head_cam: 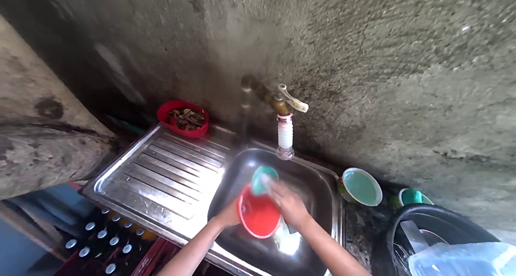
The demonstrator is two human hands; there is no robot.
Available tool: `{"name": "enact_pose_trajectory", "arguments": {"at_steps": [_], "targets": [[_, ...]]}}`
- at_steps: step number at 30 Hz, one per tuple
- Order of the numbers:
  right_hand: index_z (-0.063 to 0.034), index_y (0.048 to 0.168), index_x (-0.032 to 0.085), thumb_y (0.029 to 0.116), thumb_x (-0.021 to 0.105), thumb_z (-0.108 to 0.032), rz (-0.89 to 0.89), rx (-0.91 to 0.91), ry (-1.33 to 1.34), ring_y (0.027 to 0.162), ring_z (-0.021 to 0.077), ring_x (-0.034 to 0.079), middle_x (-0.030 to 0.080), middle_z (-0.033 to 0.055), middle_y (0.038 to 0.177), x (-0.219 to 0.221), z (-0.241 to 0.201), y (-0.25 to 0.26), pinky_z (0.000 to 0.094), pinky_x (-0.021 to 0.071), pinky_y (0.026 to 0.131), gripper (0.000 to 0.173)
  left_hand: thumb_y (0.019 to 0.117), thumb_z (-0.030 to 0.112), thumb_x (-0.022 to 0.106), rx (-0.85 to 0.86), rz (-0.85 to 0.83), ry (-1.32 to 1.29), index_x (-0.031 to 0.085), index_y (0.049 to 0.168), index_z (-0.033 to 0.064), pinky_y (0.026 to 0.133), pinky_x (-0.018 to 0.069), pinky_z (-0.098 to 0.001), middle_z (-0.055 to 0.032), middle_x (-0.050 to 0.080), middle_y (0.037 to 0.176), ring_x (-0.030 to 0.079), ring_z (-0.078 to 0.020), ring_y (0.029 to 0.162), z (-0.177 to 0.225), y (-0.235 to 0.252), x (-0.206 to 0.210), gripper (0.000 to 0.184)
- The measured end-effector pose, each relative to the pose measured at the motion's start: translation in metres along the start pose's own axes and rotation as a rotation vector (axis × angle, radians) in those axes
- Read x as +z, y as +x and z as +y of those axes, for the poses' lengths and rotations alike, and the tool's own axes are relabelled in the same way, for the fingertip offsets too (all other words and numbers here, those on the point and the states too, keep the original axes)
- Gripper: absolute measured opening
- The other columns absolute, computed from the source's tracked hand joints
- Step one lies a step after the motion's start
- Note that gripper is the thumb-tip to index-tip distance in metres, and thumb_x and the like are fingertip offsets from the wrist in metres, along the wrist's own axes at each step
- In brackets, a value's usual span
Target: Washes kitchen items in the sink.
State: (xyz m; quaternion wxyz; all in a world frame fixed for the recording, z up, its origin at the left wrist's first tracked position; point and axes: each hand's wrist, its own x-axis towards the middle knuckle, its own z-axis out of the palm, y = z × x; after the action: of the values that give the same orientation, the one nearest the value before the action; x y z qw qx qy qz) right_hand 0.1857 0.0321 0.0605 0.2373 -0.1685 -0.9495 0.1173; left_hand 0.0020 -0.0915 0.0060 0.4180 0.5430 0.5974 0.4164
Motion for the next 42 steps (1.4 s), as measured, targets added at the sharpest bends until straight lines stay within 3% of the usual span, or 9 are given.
{"name": "enact_pose_trajectory", "arguments": {"at_steps": [7,16,22,25,28,32,36,40,42], "targets": [[0.0106,0.107,0.071,0.1039,0.054,-0.01,0.024,0.836,0.406,0.096,0.0338,0.071,0.072,0.025,0.1,0.015,-0.017,0.02,0.0476,0.0541,0.092,0.027,0.08,0.015,0.081,-0.086,0.082,0.15,0.061,0.124,-0.0118,0.101,0.05,-0.0461,-0.0244,0.069,0.115,0.066,-0.0295,0.111,-0.011,0.017,-0.001,0.055],[0.0132,0.116,0.07,0.0934,0.059,0.002,0.17,0.429,0.755,0.131,0.0296,0.06,0.065,0.0265,0.132,0.037,-0.02,0.021,0.0397,0.0449,0.114,0.027,0.0842,0.017,0.08,-0.065,-0.094,0.111,0.057,0.132,-0.0093,0.107,0.0473,-0.0367,-0.0203,0.067,0.125,0.063,-0.0215,0.119,-0.019,0.025,0.004,0.059],[0.0055,0.088,0.07,0.0999,0.054,-0.01,-0.239,0.765,0.849,0.071,0.0059,0.056,0.063,0.0054,0.078,0.005,-0.05,-0.004,0.0279,0.049,0.072,0.025,0.0842,0.02,0.079,-0.179,0.036,0.205,0.065,0.12,-0.0092,0.099,0.0516,-0.0497,-0.0234,0.07,0.112,0.067,-0.0318,0.108,-0.012,0.026,-0.002,0.048],[0.0036,0.108,0.074,0.1018,0.053,-0.019,-0.572,0.601,0.548,0.111,0.0277,0.063,0.071,0.0173,0.111,0.001,-0.028,-0.004,0.0483,0.0414,0.106,0.031,0.0887,0.025,0.075,-0.259,-0.038,0.348,0.069,0.114,-0.0061,0.097,0.0502,-0.0571,-0.025,0.07,0.109,0.067,-0.0384,0.107,-0.012,0.03,-0.001,0.041],[-0.0023,0.142,0.058,0.1007,0.057,-0.022,-0.876,0.507,0.241,0.15,0.0449,0.028,0.038,0.0216,0.16,0.012,-0.033,0.018,0.0629,0.0187,0.121,0.046,0.0889,0.024,0.074,-0.231,-0.128,0.4,0.071,0.11,-0.0058,0.096,0.0499,-0.0592,-0.0253,0.071,0.106,0.068,-0.0399,0.105,-0.011,0.027,0.001,0.036],[0.0061,0.151,0.04,0.1008,0.057,-0.01,-0.674,0.764,0.564,0.144,0.0423,0.038,0.041,0.0321,0.152,0.029,-0.04,0.026,0.0525,0.0315,0.12,0.055,0.0905,0.026,0.071,-0.215,-0.06,0.451,0.072,0.107,-0.0067,0.095,0.0492,-0.0612,-0.027,0.071,0.104,0.067,-0.0432,0.105,-0.012,0.025,-0.001,0.037],[0.0063,0.13,0.056,0.1041,0.049,-0.003,-0.3,1.089,1.069,0.103,0.014,0.06,0.063,0.0153,0.114,0.031,-0.061,0.016,0.0305,0.0503,0.091,0.028,0.0903,0.026,0.07,-0.132,0.032,0.605,0.073,0.103,-0.0062,0.086,0.05,-0.0662,-0.0276,0.072,0.095,0.07,-0.0478,0.096,-0.009,0.023,0.001,0.035],[0.0131,0.144,0.046,0.1026,0.052,-0.004,-0.846,0.661,0.47,0.149,0.0397,0.033,0.038,0.0306,0.156,0.015,-0.053,0.03,0.0491,0.0232,0.124,0.045,0.0881,0.019,0.072,-0.049,0.123,0.495,0.073,0.096,-0.0081,0.084,0.0514,-0.0651,-0.0277,0.072,0.091,0.071,-0.0466,0.091,-0.014,0.018,0.006,0.029],[0.0111,0.127,0.063,0.1002,0.058,-0.01,-0.748,0.447,0.331,0.143,0.0459,0.039,0.048,0.0325,0.147,0.013,-0.053,0.029,0.0534,0.0262,0.122,0.034,0.0884,0.017,0.071,-0.086,0.128,0.348,0.071,0.101,-0.0105,0.09,0.0516,-0.0591,-0.0274,0.071,0.097,0.07,-0.0414,0.096,-0.009,0.015,0.007,0.03]]}}
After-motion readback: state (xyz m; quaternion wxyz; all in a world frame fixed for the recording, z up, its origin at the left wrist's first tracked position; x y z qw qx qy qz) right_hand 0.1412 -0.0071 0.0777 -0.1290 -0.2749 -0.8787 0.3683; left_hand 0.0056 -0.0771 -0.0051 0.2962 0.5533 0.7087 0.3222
